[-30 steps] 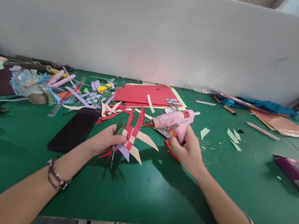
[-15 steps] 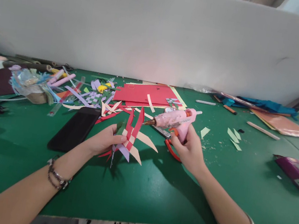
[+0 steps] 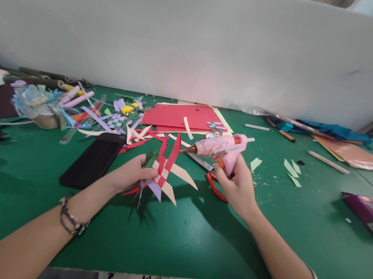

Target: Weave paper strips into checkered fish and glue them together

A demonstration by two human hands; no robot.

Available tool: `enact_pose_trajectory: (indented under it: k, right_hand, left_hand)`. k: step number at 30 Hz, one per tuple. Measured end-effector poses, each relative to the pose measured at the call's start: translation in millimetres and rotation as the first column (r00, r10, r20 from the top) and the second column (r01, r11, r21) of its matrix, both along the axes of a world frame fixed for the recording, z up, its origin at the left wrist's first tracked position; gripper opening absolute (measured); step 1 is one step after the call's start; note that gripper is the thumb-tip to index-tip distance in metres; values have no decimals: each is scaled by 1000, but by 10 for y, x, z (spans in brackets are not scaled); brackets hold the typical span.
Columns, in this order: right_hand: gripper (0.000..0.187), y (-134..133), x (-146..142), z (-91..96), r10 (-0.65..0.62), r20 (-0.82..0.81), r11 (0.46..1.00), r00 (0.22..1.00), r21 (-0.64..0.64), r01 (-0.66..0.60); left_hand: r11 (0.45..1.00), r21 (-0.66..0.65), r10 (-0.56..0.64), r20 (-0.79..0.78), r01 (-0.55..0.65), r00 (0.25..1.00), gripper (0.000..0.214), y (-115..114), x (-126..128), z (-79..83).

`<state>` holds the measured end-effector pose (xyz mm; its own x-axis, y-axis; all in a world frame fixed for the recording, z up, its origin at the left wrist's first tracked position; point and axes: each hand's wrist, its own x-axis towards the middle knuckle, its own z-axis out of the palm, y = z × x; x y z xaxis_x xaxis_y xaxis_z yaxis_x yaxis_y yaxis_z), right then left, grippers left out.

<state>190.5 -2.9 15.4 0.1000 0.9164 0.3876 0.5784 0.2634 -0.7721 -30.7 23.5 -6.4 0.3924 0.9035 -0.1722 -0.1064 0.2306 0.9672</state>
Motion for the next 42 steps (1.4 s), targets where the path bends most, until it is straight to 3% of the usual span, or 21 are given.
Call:
enact_pose_trajectory:
  k: [21,42]
  right_hand:
    - [11,4,8,5,-11,0,1000,1000,12,11]
    - [15,-5,19,0,68,47,998,997,2,-68]
  left_hand:
    - [1000,-2,8,14,-8,1000,48,2,16,27]
    - [1000,-18,16,93,-15,995,45,-6,4,51]
